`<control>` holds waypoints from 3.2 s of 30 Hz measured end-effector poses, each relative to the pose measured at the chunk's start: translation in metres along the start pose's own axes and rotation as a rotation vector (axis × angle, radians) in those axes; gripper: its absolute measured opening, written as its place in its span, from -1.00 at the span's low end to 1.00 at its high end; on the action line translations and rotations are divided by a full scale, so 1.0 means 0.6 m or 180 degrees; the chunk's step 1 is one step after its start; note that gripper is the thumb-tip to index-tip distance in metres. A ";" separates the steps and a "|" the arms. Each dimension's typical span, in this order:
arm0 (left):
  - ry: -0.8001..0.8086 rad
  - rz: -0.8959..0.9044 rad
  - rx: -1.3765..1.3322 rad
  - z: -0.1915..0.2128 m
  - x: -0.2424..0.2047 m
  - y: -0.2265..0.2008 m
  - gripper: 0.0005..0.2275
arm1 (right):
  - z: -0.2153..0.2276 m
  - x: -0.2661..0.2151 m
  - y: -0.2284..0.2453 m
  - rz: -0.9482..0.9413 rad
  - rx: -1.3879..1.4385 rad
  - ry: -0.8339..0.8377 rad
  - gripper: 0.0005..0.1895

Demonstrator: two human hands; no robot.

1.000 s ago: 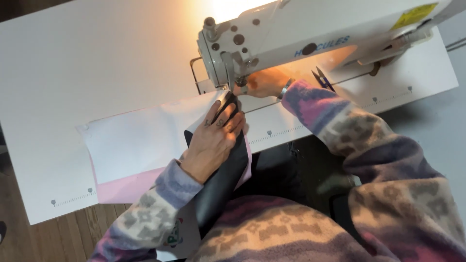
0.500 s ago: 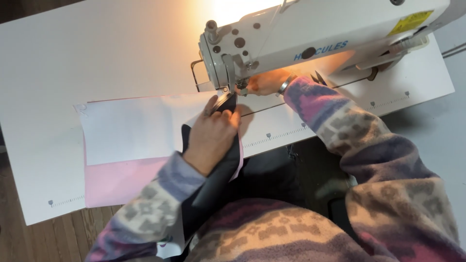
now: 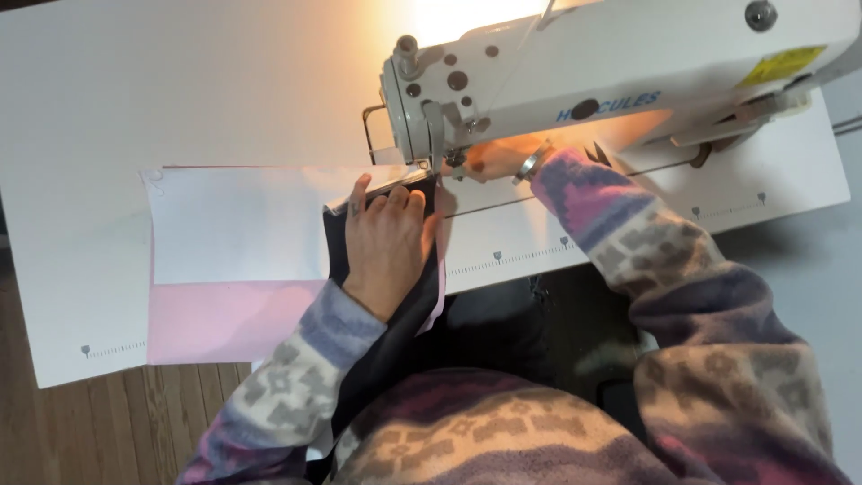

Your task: Sewing pieces of black and pink synthetic leather material together using an industrial sewing machine.

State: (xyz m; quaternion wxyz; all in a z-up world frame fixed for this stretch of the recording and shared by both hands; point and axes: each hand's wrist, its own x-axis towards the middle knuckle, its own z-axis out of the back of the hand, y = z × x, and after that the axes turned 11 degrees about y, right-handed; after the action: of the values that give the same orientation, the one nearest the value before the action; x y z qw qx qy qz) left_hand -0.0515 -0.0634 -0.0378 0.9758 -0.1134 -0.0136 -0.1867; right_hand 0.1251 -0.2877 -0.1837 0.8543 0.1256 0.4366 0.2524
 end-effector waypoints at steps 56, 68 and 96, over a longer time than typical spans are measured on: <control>0.0291 -0.0845 0.0402 -0.004 -0.011 0.030 -0.75 | 0.006 -0.122 0.127 0.0809 0.0467 -0.1011 -0.74; 0.0195 -0.0923 0.0386 0.000 -0.015 0.052 -0.69 | -0.008 -0.149 0.161 0.0424 0.0139 -0.1203 -0.51; 0.0003 -0.1036 0.0594 -0.020 -0.042 0.028 -0.57 | -0.036 -0.217 0.152 0.1521 -0.2117 -0.2445 -0.53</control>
State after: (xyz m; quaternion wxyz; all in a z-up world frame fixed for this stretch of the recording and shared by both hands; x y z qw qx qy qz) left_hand -0.0688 -0.0419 -0.0546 0.9390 -0.0186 -0.0486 -0.3400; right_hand 0.0142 -0.2817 -0.0677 0.8647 0.0278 -0.0496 0.4991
